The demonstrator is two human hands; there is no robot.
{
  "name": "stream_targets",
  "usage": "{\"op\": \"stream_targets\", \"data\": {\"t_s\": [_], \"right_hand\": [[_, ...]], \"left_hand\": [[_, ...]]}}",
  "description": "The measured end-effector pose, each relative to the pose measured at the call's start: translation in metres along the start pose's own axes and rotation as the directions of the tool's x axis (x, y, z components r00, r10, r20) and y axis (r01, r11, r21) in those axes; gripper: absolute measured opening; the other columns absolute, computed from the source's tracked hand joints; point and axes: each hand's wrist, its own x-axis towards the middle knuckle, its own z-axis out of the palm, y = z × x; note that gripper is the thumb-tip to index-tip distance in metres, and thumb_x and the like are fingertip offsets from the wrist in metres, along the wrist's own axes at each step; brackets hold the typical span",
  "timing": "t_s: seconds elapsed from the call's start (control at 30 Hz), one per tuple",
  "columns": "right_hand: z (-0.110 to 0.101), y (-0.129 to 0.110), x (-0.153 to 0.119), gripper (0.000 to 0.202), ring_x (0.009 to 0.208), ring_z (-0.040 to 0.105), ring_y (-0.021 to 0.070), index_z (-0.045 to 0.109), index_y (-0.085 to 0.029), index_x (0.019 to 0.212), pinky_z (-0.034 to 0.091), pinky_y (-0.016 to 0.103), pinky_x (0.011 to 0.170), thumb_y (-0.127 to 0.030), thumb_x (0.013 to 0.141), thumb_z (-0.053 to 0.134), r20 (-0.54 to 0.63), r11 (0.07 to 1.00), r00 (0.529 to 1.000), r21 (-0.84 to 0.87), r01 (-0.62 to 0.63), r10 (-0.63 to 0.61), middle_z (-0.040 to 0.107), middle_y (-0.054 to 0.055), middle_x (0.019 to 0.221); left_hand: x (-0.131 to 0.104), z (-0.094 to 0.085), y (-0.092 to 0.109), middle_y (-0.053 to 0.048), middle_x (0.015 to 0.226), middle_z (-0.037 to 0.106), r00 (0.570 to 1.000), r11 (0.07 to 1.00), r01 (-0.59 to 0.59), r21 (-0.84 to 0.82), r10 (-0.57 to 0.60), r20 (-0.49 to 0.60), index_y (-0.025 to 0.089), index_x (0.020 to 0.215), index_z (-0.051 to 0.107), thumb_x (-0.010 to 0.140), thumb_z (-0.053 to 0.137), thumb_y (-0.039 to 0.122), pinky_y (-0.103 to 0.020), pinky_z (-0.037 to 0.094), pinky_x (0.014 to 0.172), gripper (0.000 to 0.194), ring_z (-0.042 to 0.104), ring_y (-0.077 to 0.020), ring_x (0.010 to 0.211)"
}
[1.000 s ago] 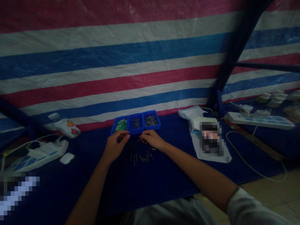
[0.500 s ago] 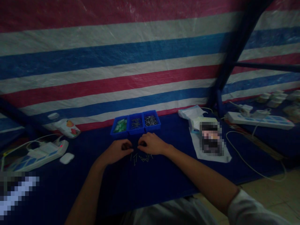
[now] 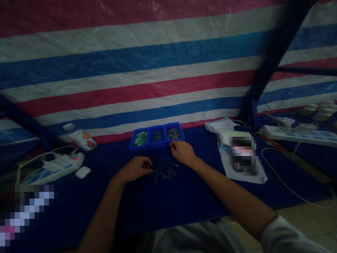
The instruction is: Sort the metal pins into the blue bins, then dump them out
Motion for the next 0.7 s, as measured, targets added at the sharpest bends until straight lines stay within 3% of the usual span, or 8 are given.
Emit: {"op": "stream_targets", "data": {"t_s": [0.2,0.37,0.47,0.6,0.7], "right_hand": [[-0.004,0.003,0.002,0.027,0.082,0.067,0.0257,0.074,-0.020,0.094,0.048,0.038,0.075,-0.017,0.084,0.049,0.051,0.999,0.999,0.032,-0.013,0.012,0.072,0.012,0.093],[-0.012,0.000,0.002,0.024,0.076,0.067,0.0209,0.075,-0.022,0.086,0.046,0.031,0.069,-0.024,0.082,0.051,0.120,0.999,0.992,0.027,-0.047,0.043,0.072,0.008,0.084],[-0.016,0.000,0.004,0.022,0.075,0.066,0.0178,0.075,-0.021,0.085,0.044,0.028,0.067,-0.026,0.080,0.053,0.146,0.996,0.989,0.090,-0.022,0.008,0.073,0.005,0.083],[-0.017,0.002,0.006,0.024,0.073,0.065,0.0162,0.074,-0.019,0.084,0.043,0.027,0.067,-0.022,0.081,0.050,0.099,0.984,0.995,0.181,-0.011,-0.007,0.072,0.005,0.081],[-0.012,0.002,0.005,0.024,0.073,0.064,0.0144,0.074,-0.017,0.093,0.044,0.027,0.069,-0.019,0.080,0.054,0.093,0.958,0.988,0.270,0.094,-0.124,0.072,0.005,0.084]], "left_hand": [[0.001,0.002,-0.001,-0.002,0.076,0.068,0.999,0.999,0.007,-0.032,-0.009,-0.049,0.018,0.089,0.066,0.073,0.063,0.027,-0.027,0.048,0.062,0.020,0.064,-0.0183,0.070],[0.004,0.004,-0.002,-0.001,0.076,0.066,0.999,1.000,-0.023,0.012,0.023,-0.046,0.017,0.089,0.064,0.074,0.058,0.020,-0.027,0.047,0.065,0.017,0.062,-0.0163,0.070],[0.005,0.004,0.000,-0.001,0.078,0.066,0.992,0.997,-0.056,0.057,0.062,-0.109,0.018,0.087,0.063,0.073,0.057,0.017,-0.027,0.046,0.066,0.015,0.061,-0.0156,0.071],[0.006,0.003,0.005,0.000,0.078,0.065,0.974,0.993,-0.100,0.069,0.111,-0.195,0.018,0.084,0.060,0.074,0.058,0.016,-0.027,0.044,0.067,0.010,0.061,-0.0153,0.072],[0.005,0.002,0.010,0.001,0.076,0.064,0.959,0.991,-0.131,0.035,0.136,-0.247,0.019,0.080,0.059,0.075,0.059,0.018,-0.027,0.043,0.066,0.005,0.060,-0.0148,0.070]]}}
